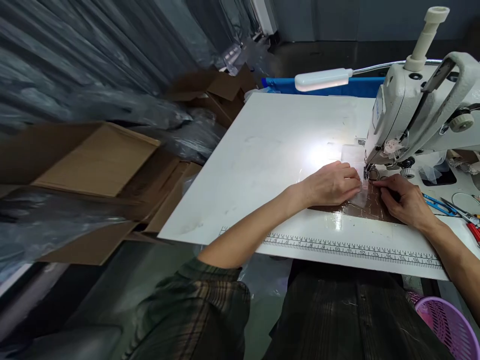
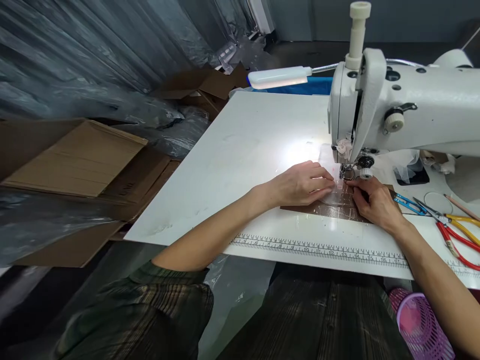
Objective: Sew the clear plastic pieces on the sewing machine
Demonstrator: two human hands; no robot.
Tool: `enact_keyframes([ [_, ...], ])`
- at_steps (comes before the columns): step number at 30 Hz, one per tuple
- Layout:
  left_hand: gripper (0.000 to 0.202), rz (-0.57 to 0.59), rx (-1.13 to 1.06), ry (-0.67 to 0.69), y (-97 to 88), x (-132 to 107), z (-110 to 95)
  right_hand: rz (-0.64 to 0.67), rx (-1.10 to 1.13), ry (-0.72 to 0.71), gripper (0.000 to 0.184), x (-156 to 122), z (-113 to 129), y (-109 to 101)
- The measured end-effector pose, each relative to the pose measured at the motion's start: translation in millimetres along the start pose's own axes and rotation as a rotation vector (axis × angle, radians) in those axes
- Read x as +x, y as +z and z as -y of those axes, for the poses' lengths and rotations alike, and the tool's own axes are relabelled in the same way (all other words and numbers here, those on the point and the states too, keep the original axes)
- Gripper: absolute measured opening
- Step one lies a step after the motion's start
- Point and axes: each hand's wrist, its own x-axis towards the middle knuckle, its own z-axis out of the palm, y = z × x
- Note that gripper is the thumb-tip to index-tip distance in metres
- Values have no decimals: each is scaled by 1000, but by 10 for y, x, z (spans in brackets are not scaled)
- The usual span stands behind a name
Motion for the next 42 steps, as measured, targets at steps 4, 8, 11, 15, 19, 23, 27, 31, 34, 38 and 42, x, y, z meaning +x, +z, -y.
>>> enact_keyframes([
  [4,29,90,17,23,-24,-39,-56,-17,-62,-83,33,-15,14,32],
  [8,25,20,-39,69,67,-139,-66,61,-106,-133,39,-39,20,27],
  [11,23,-66,-134,61,151,-194,-73,91,-128,-142,41,-53,17,36],
  [15,22,-39,-286,-9,197,-172,-51,115,-136,-104,39,-58,15,59],
  [19,20,25,-382,-103,205,-102,-38,132,-122,-72,38,-52,35,50],
  [23,18,0,-435,-189,207,-78,-73,141,-47,-83,35,-37,102,-6],
  [27,20,-8,-472,-214,201,-93,-87,179,32,-145,30,-22,174,-37],
  [31,21,-89,-488,-157,214,-105,-73,143,44,-120,23,-11,199,14],
  [34,23,-119,-383,-121,230,-107,-86,133,53,-105,23,4,209,44],
  [38,24,-116,-217,-83,238,-97,-127,79,104,-52,21,16,181,19],
  [42,27,-85,-204,-71,244,-90,-141,-20,-1,29,29,-12,81,5],
])
